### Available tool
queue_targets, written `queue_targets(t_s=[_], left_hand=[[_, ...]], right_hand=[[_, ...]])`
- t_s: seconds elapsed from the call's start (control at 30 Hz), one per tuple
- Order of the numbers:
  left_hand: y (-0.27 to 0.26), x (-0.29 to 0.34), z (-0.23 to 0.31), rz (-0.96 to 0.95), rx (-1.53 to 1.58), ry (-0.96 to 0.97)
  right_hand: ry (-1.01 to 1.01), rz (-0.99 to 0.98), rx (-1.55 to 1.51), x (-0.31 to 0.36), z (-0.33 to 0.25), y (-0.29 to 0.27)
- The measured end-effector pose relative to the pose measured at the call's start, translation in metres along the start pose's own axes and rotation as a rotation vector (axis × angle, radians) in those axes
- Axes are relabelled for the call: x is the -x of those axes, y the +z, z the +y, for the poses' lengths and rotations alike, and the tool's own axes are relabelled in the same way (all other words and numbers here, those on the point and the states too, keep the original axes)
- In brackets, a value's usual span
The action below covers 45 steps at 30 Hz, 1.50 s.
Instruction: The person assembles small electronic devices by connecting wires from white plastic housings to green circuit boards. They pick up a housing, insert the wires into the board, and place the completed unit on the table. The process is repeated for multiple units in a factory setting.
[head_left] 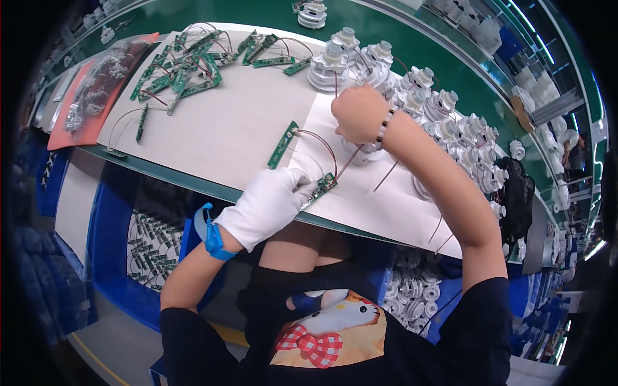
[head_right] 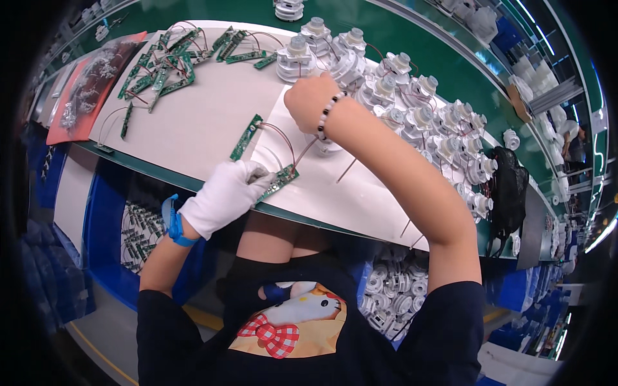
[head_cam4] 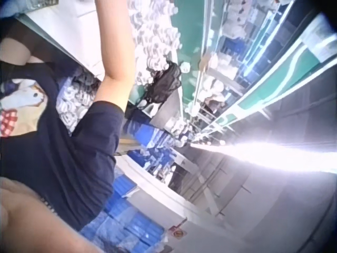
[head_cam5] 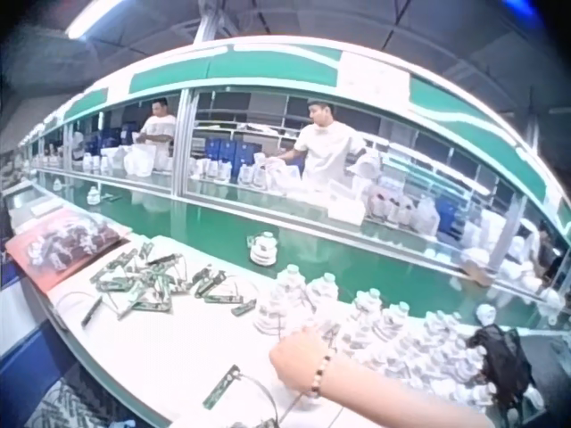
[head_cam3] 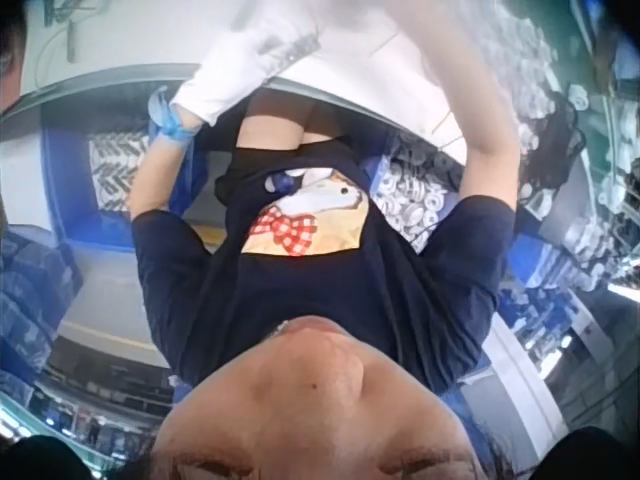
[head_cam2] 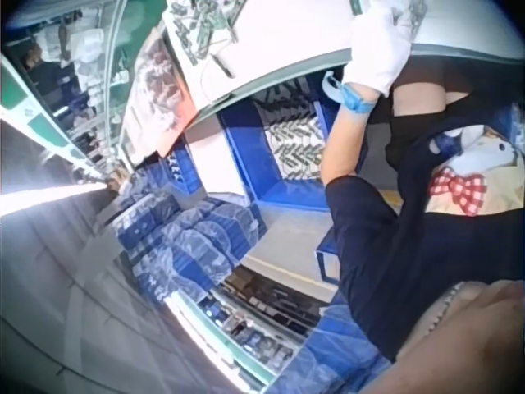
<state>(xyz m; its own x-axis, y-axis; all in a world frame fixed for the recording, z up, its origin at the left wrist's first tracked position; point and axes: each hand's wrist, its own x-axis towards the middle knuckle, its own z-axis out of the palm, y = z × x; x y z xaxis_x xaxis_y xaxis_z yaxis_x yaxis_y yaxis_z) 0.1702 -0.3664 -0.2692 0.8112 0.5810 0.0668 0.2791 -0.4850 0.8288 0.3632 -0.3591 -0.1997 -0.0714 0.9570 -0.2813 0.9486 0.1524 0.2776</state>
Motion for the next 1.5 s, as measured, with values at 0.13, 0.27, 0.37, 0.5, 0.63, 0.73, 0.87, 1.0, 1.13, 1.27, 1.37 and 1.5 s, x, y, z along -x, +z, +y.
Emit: queue_targets(t_s=[0.13, 0.27, 0.37, 0.5, 0.63, 0.73, 0.87, 1.0, 1.13, 1.27, 1.37, 1.5], left_hand=[[-0.001, 0.000, 0.000, -0.012, 0.004, 0.016], [-0.001, 0.000, -0.003, -0.006, 0.026, 0.014], [-0.003, 0.002, -0.003, -0.018, 0.043, -0.028], [-0.003, 0.001, -0.001, -0.014, 0.056, -0.048], [-0.003, 0.002, 0.000, 0.001, 0.064, -0.050], [0.000, 0.004, 0.001, 0.037, 0.076, -0.102], [0.002, 0.011, 0.000, 0.102, 0.171, -0.073], [-0.002, 0.013, 0.004, 0.046, 0.102, -0.070], [-0.004, 0.013, 0.006, 0.016, 0.015, -0.094], [-0.005, 0.015, 0.008, 0.040, -0.120, -0.059], [-0.004, 0.015, 0.006, 0.069, -0.122, -0.077], [0.001, 0.015, -0.002, 0.175, 0.004, -0.042]], right_hand=[[-0.073, -0.021, -0.050, -0.012, 0.007, -0.003], [-0.145, 0.098, -0.575, -0.007, 0.013, -0.010], [-0.150, 0.076, -0.885, 0.010, 0.010, -0.022], [-0.182, 0.028, -1.004, 0.024, 0.017, -0.022], [-0.207, 0.091, -1.022, 0.033, 0.013, -0.027], [-0.248, 0.230, -1.062, 0.039, 0.004, -0.024], [-0.216, 0.433, -0.947, 0.047, -0.005, -0.016], [-0.349, 0.728, -0.404, 0.056, -0.007, -0.003], [-0.394, 0.819, -0.009, 0.065, -0.014, 0.000], [-0.486, 0.841, 0.068, 0.066, -0.015, -0.006], [-0.525, 0.738, -0.050, 0.064, -0.016, -0.004], [-0.458, 0.483, -0.369, 0.063, -0.021, 0.016]])
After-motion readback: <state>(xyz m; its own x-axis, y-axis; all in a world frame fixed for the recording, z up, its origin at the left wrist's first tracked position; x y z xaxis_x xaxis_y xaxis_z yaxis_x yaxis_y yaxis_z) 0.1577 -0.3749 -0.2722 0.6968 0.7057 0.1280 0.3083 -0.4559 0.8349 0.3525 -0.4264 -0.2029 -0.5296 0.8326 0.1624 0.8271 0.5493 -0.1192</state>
